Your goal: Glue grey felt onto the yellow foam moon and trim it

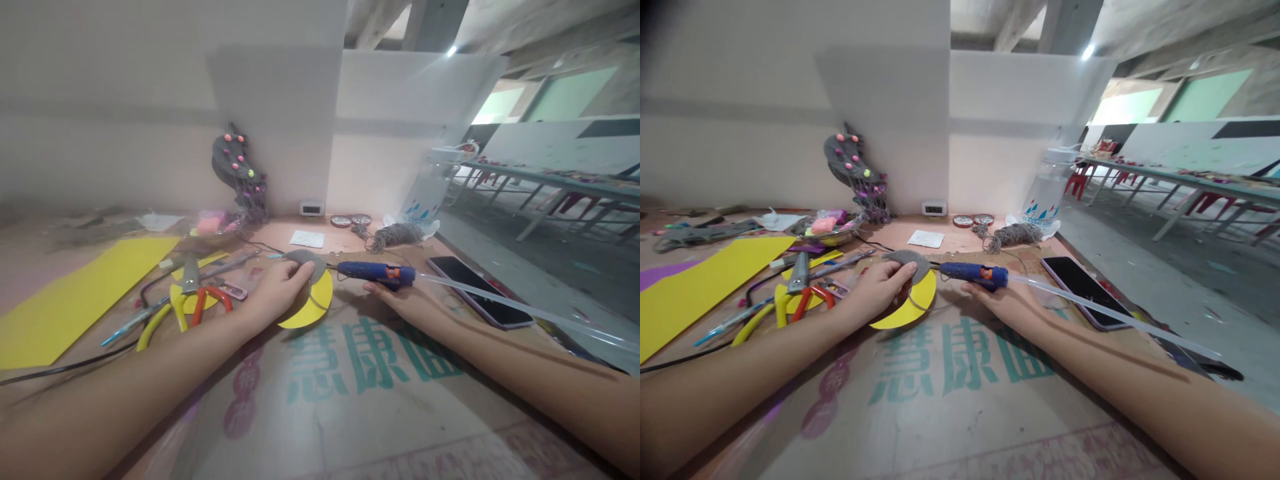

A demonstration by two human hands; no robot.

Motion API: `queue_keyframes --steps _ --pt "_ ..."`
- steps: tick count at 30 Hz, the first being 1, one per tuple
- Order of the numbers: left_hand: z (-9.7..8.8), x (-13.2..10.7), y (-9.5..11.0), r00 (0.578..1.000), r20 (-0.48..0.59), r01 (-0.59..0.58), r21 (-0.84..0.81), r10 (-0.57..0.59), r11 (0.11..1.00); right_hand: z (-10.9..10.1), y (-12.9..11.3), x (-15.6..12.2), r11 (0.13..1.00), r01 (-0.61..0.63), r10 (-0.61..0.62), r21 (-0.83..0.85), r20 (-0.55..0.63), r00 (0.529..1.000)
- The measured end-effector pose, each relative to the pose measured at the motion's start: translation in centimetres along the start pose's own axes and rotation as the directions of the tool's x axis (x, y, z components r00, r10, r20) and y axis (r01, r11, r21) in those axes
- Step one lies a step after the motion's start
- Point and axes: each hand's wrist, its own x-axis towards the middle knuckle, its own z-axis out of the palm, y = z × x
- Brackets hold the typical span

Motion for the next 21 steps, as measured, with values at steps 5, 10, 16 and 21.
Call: queue_keyframes --steps 5,10,16,21 --pt "-0.1 -0.1 0.4 1.000 -0.016 0.011 0.018 -0.011 1.000 0.1 -0.1 0.1 0.998 -0.042 0.042 -0.054 0.001 0.999" --pt "0.1 0.1 0.0 1.000 -0.018 0.005 -0.012 -0.005 1.000 -0.7 0.2 0.7 0.997 -0.075 0.074 -0.028 -0.035 0.997" --pt "0.3 0.1 0.0 0.999 0.042 0.026 0.017 -0.027 1.000 -1.9 0.2 3.6 0.989 0.096 -0.101 0.110 0.040 0.994" --pt "0.4 0.1 0.1 0.997 0.073 -0.027 0.065 0.022 0.998 -0.4 -0.5 9.0 0.987 0.157 -0.159 0.042 0.048 0.986"
